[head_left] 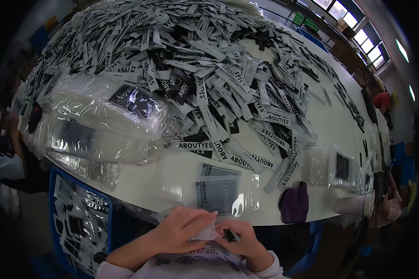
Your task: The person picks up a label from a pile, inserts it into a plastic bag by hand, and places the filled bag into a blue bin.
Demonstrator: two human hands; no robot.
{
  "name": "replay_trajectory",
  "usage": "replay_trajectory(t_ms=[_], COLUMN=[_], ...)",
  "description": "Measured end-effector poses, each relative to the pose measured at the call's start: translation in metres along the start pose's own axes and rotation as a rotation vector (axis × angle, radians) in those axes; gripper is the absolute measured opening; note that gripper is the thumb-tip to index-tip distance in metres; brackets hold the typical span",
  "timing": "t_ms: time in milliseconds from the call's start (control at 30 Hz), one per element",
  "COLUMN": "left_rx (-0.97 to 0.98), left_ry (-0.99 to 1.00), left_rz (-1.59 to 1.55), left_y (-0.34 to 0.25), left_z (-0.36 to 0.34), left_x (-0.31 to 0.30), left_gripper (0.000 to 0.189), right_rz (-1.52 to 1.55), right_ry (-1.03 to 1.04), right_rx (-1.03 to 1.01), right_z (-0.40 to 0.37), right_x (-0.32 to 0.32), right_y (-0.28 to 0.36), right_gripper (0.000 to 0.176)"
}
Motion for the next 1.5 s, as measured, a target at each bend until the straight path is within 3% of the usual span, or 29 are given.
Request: replay_trajectory(t_ms=[67, 100, 167, 200, 233, 267, 333, 367, 433, 467, 533, 700, 767, 800, 833, 900, 933, 1067, 1133, 1167, 1200, 1267, 1300, 1367, 1400, 1467, 1500], left_rx=[0.022, 0.001, -0.025, -0.098, -0.170, -0.173, -0.158, -0.156, -0.103, -0.099, -0.121, -0.024, -0.021, -0.043, -0.066, -0.053, -0.040, -0.018, -0.105, -0.097, -0.089, -0.079, -0.078, -0.072, -0.029, 0.019, 0.051], left_ry=[0.077, 0.128, 0.169, 0.122, 0.078, 0.078, -0.022, -0.021, -0.105, -0.107, -0.029, -0.114, -0.114, -0.092, -0.068, -0.007, 0.053, 0.022, -0.050, -0.050, -0.029, -0.006, 0.005, 0.021, 0.088, 0.163, 0.163], left_rz=[0.051, 0.144, 0.242, 0.286, 0.328, 0.328, 0.252, 0.251, 0.285, 0.289, 0.318, 0.117, 0.129, 0.134, 0.138, 0.242, 0.348, 0.111, 0.028, 0.033, 0.037, 0.044, 0.060, 0.076, 0.126, 0.172, 0.139], left_y=[-0.004, -0.004, -0.001, 0.005, 0.010, 0.010, 0.007, 0.006, 0.006, 0.009, 0.018, 0.007, 0.006, 0.007, 0.006, 0.003, 0.002, 0.002, 0.011, 0.011, 0.010, 0.011, 0.011, 0.012, 0.010, 0.008, 0.006], left_z=[0.003, 0.003, 0.002, 0.000, -0.002, -0.003, -0.001, 0.002, 0.006, 0.006, 0.003, 0.007, 0.008, 0.008, 0.008, 0.009, 0.010, 0.012, 0.009, 0.010, 0.012, 0.013, 0.012, 0.013, 0.014, 0.016, 0.019], left_x=[0.002, 0.004, 0.005, 0.003, 0.002, 0.005, 0.014, 0.019, 0.023, 0.022, 0.020, 0.013, 0.010, 0.007, 0.004, 0.003, 0.003, -0.002, -0.004, -0.005, -0.006, -0.007, -0.007, -0.006, -0.003, 0.000, 0.000], left_gripper=[0.074, 0.076, 0.077, 0.081, 0.084, 0.084, 0.091, 0.091, 0.097, 0.097, 0.099, 0.100, 0.100, 0.098, 0.097, 0.096, 0.094, 0.089, 0.082, 0.082, 0.080, 0.078, 0.077, 0.077, 0.076, 0.075, 0.075], right_rz=[-0.286, -0.287, -0.173, 0.180, 0.643, 0.645, 0.647, 0.606, 0.259, 0.258, -0.236, 0.034, -0.333, -0.677, -0.677, -0.765, -0.710, -0.657, -0.421, -0.167, -0.169, -0.416, -0.415, -0.518, -0.518, -0.548, -0.547], right_ry=[-0.062, -0.060, -0.271, -0.489, -0.525, -0.524, -0.815, -0.766, -0.361, -0.361, 0.050, -0.214, -0.458, -0.407, -0.404, -0.072, -0.019, -0.087, -0.306, -0.374, -0.379, -0.278, -0.283, -0.038, -0.046, 0.215, 0.206], right_rx=[0.108, 0.107, -0.154, -0.233, -0.469, -0.467, -0.796, -0.807, -0.416, -0.422, -0.294, -0.165, -0.373, -0.425, -0.425, -0.450, -0.425, -0.478, -0.271, -0.222, -0.231, -0.315, -0.317, -0.321, -0.321, -0.278, -0.276], right_z=[0.000, -0.001, -0.004, -0.010, -0.015, -0.010, -0.012, -0.006, 0.009, 0.009, 0.016, 0.020, 0.006, 0.003, 0.004, 0.010, 0.013, 0.011, 0.006, 0.003, 0.004, 0.004, 0.005, 0.011, 0.011, 0.011, 0.011], right_x=[-0.008, -0.010, -0.023, -0.033, -0.044, -0.041, -0.038, -0.027, 0.000, -0.005, 0.001, 0.008, -0.004, -0.007, -0.007, 0.007, 0.010, 0.001, -0.007, -0.006, -0.008, -0.009, -0.015, -0.014, -0.014, -0.001, -0.003], right_y=[-0.013, -0.020, -0.020, -0.020, -0.016, -0.003, 0.031, 0.027, 0.025, 0.023, 0.019, 0.009, 0.015, 0.023, 0.022, 0.013, 0.005, 0.016, 0.006, -0.006, -0.005, 0.001, 0.003, 0.008, 0.005, -0.008, -0.008], right_gripper=[0.020, 0.020, 0.027, 0.031, 0.031, 0.031, 0.026, 0.019, 0.022, 0.022, 0.034, 0.046, 0.054, 0.047, 0.047, 0.033, 0.027, 0.028, 0.036, 0.048, 0.048, 0.041, 0.041, 0.031, 0.031, 0.024, 0.024])
Point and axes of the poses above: each hand's wrist, its own z-axis towards the middle knuckle, its own x-axis out of the palm, y = z × x, the point moved 4 cm from there along z, towards the middle knuckle, and after that the axes turned 5 degrees about y, right-handed, at the moved point
